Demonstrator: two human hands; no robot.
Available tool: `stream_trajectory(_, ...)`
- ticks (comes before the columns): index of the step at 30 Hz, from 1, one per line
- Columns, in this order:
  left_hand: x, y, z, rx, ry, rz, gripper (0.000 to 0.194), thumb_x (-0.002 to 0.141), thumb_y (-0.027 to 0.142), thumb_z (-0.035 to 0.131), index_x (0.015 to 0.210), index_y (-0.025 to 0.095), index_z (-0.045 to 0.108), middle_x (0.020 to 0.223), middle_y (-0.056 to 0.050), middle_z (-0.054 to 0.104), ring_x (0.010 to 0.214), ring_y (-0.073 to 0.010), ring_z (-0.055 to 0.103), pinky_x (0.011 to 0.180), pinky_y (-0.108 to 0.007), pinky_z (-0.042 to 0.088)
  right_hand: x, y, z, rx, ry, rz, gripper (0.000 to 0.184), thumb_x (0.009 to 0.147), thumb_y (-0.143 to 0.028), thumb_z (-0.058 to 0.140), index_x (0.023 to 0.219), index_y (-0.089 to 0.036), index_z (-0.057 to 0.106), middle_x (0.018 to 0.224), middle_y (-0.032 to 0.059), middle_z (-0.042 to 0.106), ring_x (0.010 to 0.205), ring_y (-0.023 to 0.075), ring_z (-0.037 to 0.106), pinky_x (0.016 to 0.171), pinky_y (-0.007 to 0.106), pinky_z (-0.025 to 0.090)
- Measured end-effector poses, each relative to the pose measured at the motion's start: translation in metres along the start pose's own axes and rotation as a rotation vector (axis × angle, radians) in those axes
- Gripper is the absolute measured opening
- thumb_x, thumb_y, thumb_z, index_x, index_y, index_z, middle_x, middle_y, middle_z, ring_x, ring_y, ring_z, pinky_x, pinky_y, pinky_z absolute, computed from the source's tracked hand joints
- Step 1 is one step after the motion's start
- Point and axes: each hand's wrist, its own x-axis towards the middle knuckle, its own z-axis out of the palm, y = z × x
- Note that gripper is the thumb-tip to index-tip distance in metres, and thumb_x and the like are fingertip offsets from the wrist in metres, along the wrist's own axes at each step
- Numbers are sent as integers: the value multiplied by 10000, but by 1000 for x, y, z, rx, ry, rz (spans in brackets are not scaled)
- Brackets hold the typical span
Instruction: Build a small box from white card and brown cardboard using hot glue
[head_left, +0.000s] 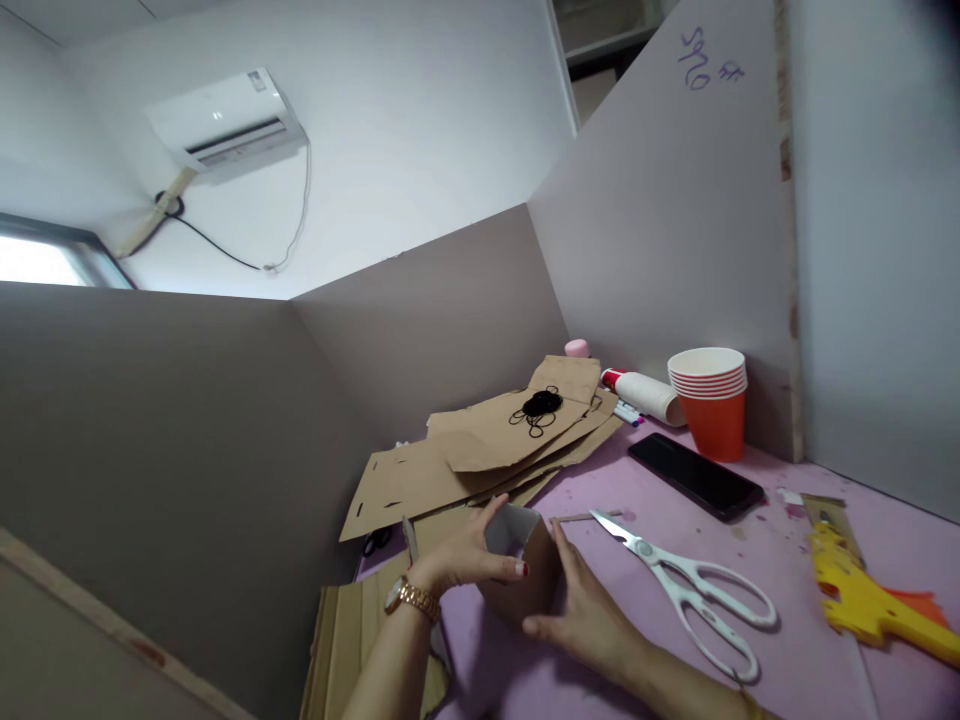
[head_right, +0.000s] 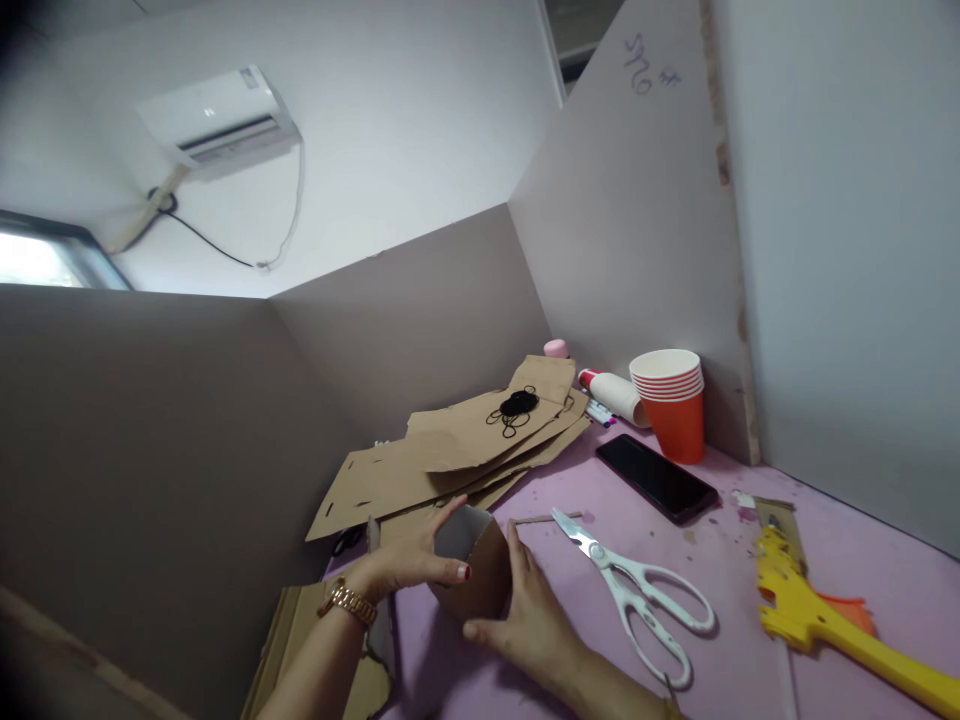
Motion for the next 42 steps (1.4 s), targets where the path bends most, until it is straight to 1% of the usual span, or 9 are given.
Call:
stream_trajectory(3, 0, -1, 1, -9, 8, 2, 1117, 583, 510, 744, 1469, 134, 179, 1540, -149, 229, 1400, -282, 234, 1141, -388, 198, 2, 2, -9, 96, 104, 44, 740, 865, -502, 408, 1435, -111, 143, 1450, 209, 370, 1347, 242, 370, 1087, 413, 339)
stream_trajectory(5, 0, -3, 1, -12, 14, 6, 1102, 584, 496, 749, 1469, 154, 188, 1542, -138, 229, 1401, -281, 234, 1143, -399, 193, 3, 3, -12, 75, 142, 56, 639, 912, -466, 282, 1427, -108, 159, 1425, 208, 396, 1325, 226, 404, 1073, 400, 355)
stream_trajectory(7, 1, -4, 1, -13, 11, 11, 1101, 580, 487, 753, 1468, 160, 192, 1545, -130, 222, 1404, -277, 226, 1147, -398, 184, 3, 3, -12, 42, 140, 52, 693, 848, -416, 430, 1416, -93, 201, 1421, 211, 400, 1324, 248, 397, 1081, 409, 336)
stream_trajectory(9, 2, -4, 1, -13, 8, 11, 1114, 575, 491, 753, 1469, 148, 185, 1547, -132, 217, 1407, -274, 215, 1151, -387, 172, 2, 2, -10, 2, 92, 29, 897, 651, -310, 659, 1414, -86, 242, 1433, 204, 397, 1338, 291, 359, 1103, 427, 293)
stream_trajectory(12, 1, -3, 1, -7, 12, -3, 1130, 568, 482, 754, 1468, 116, 178, 1543, -152, 218, 1406, -289, 212, 1150, -380, 179, -1, -1, -5, -147, 6, -40, 1111, 467, -148, 727, 1441, -55, 202, 1431, 208, 413, 1326, 328, 352, 1107, 434, 267)
stream_trajectory(19, -1, 1, 1, -4, 10, -11, 1127, 571, 486, 743, 1468, 108, 176, 1530, -164, 248, 1395, -294, 243, 1144, -378, 198, -4, -2, 5, -406, -4, -61, 1193, 485, -251, 752, 1466, -51, 103, 1438, 216, 394, 1297, 346, 375, 1078, 444, 292)
stream_trajectory(22, 0, 0, 1, -3, 9, 0, 1130, 574, 489, 744, 1467, 99, 173, 1539, -164, 221, 1398, -286, 234, 1148, -376, 186, -4, -2, 9, -476, 34, -88, 1106, 525, -203, 677, 1461, -21, 117, 1447, 231, 378, 1259, 353, 409, 1070, 454, 297)
stream_trajectory(31, 0, 0, 2, 1, 14, 0, 1127, 573, 488, 746, 1470, 117, 173, 1546, -158, 199, 1404, -298, 213, 1149, -399, 174, -6, 0, 13, -539, 28, -94, 1034, 501, -117, 550, 1448, 14, 156, 1478, 226, 341, 1249, 363, 415, 1075, 459, 292)
stream_trajectory(42, -1, 0, 2, -17, 7, -11, 1155, 570, 502, 738, 1471, 91, 144, 1540, -172, 209, 1406, -291, 208, 1148, -388, 178, -7, 2, 11, -574, -8, -127, 1041, 511, -132, 565, 1442, 47, 136, 1536, 232, 211, 1274, 347, 399, 1088, 472, 280)
